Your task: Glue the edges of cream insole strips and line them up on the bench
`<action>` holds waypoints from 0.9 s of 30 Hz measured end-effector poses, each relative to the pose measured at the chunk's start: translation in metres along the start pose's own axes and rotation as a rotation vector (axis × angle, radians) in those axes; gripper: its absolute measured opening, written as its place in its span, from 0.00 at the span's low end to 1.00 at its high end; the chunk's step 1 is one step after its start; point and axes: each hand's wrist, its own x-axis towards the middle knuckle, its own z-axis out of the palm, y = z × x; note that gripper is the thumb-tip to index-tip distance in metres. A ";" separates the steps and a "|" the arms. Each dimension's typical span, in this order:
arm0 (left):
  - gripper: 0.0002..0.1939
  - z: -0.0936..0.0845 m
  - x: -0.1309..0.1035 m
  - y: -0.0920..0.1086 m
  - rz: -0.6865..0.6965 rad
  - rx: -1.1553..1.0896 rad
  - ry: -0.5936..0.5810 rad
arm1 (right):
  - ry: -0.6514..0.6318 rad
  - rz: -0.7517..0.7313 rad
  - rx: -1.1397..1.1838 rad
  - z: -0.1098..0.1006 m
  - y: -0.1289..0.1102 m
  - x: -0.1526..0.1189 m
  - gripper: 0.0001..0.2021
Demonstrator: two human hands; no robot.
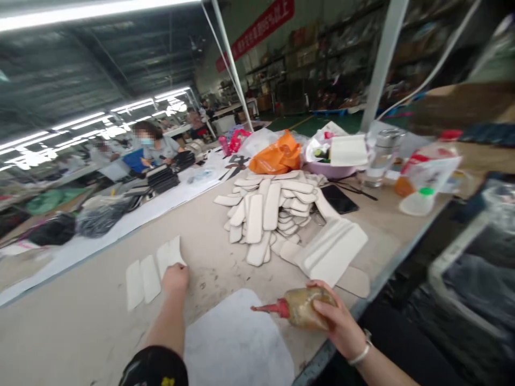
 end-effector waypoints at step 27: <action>0.16 0.030 0.009 0.026 -0.036 -0.056 0.090 | -0.052 0.019 0.073 0.005 0.000 0.004 0.22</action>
